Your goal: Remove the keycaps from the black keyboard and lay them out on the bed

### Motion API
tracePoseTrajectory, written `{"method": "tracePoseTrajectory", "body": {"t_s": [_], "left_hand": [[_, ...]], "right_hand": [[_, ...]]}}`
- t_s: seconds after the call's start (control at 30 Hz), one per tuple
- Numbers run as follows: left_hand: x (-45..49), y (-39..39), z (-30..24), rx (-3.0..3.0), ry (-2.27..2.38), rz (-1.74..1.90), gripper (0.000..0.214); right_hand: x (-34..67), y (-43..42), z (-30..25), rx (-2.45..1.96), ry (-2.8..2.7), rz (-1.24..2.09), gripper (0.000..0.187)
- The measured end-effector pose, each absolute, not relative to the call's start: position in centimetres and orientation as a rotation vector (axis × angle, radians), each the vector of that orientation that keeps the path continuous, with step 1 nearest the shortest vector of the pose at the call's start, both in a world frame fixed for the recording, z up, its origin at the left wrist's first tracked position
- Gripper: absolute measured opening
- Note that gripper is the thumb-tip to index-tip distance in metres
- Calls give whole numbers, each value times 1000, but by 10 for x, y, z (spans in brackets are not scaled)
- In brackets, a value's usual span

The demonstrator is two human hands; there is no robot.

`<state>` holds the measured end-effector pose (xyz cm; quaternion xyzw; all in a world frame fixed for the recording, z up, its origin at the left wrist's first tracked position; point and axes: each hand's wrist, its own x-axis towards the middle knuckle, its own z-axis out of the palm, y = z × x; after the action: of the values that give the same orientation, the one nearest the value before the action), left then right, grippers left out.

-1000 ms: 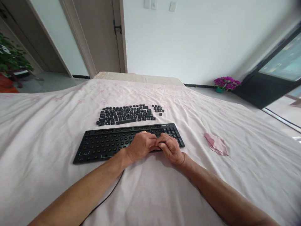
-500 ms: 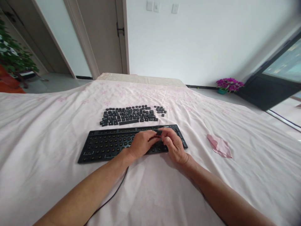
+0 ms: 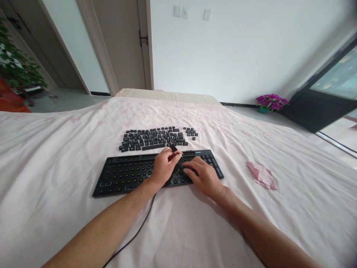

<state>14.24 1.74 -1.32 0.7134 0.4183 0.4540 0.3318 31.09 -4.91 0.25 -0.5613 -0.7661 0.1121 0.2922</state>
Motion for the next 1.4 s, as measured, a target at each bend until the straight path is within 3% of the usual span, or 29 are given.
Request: {"method": "tracePoseTrajectory", "body": {"t_s": [0.2, 0.43, 0.57, 0.83, 1.4], "left_hand": [[143, 18, -13, 1783, 1083, 1210, 21], [143, 17, -10, 1710, 1075, 1232, 19], [143, 18, -11, 1713, 1076, 1224, 19], [144, 18, -14, 1726, 1057, 1212, 17], [146, 18, -13, 1847, 1088, 1178, 17]], "right_hand": [[305, -49, 3, -1546, -2147, 215, 16], [319, -45, 6, -1446, -1979, 342, 13], [349, -10, 18, -1595, -1729, 389, 15], [394, 71, 14, -1972, -1856, 243, 17], [395, 95, -7, -1857, -2014, 200, 18]]}}
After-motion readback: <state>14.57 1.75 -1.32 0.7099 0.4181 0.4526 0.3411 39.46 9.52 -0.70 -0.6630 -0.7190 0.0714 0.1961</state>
